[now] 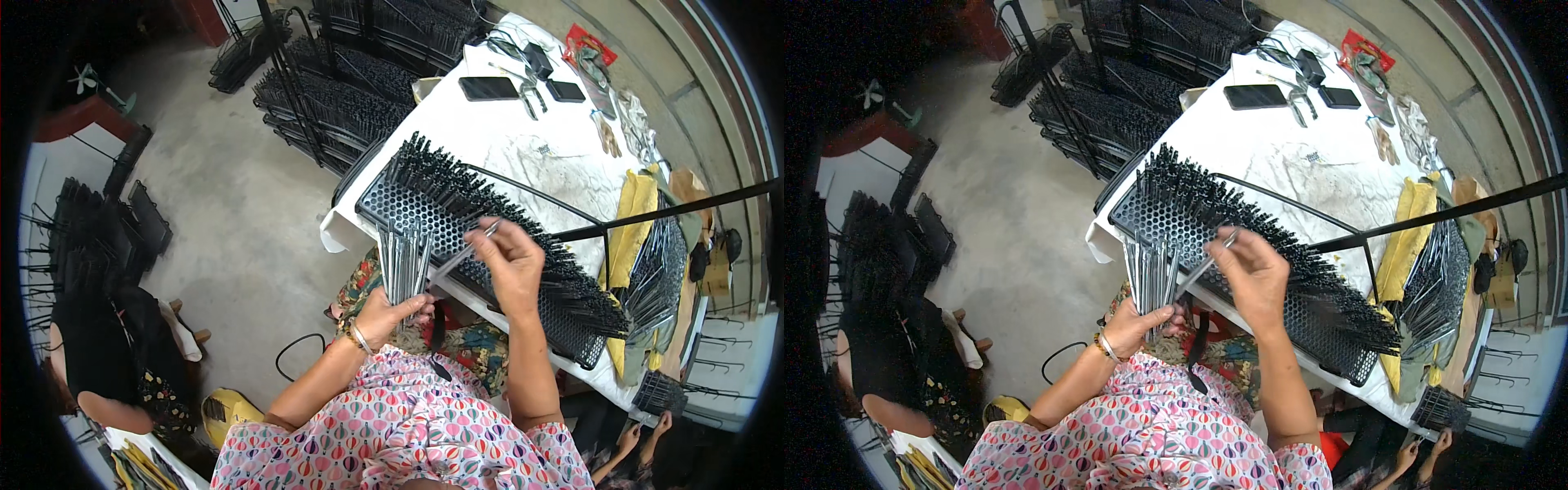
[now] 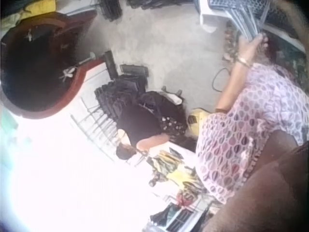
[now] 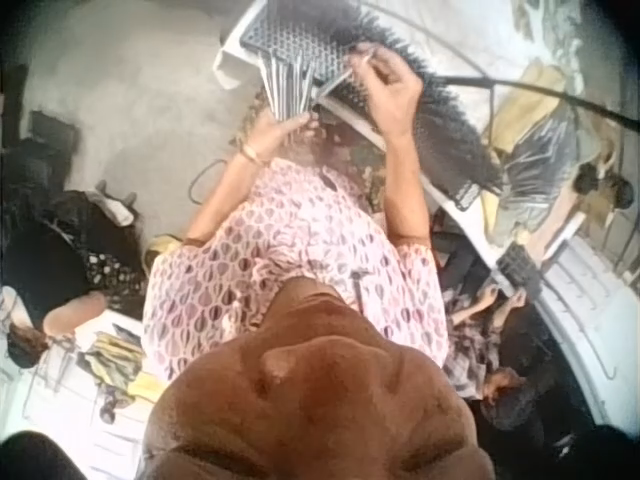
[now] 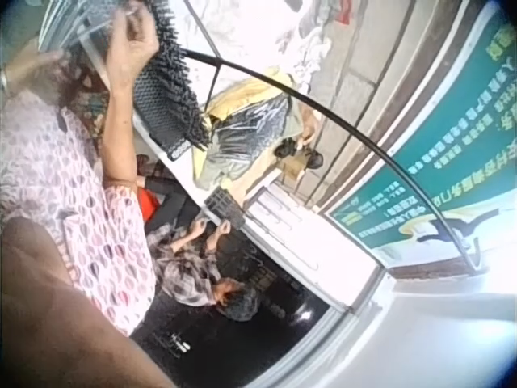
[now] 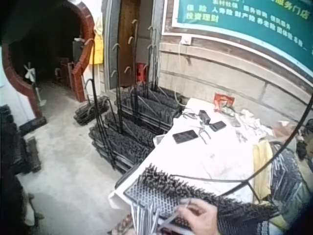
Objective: The person inserts metal pins into a plastic grid by hand, assembling components for an industrial brush.
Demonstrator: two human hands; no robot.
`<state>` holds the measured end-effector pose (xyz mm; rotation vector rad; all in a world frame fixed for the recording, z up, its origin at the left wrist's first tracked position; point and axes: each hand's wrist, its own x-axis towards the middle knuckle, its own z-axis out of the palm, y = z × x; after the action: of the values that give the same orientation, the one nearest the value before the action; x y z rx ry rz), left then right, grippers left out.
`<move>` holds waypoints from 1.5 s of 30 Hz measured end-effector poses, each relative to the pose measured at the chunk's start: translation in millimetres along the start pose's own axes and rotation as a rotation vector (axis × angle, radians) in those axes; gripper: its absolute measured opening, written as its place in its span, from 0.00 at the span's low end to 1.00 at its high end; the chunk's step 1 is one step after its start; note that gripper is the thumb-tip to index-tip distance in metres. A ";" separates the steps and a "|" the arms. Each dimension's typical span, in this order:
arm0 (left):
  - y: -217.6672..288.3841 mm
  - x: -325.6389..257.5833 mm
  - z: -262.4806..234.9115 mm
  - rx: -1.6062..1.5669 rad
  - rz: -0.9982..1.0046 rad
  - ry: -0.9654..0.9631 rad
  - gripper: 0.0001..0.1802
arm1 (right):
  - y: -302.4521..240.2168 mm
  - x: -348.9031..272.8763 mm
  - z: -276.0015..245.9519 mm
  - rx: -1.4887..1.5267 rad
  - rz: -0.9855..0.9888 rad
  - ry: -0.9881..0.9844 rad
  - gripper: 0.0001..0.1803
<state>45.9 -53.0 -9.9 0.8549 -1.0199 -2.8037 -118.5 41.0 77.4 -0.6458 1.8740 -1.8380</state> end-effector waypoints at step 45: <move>6.5 6.1 11.4 -0.012 -0.194 -0.057 0.11 | 9.1 73.1 41.0 -0.576 -0.596 -0.084 0.13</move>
<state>34.0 -52.7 -1.7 0.9251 -0.9759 -3.0069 -152.3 -35.7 68.4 -1.5922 2.3333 -1.5098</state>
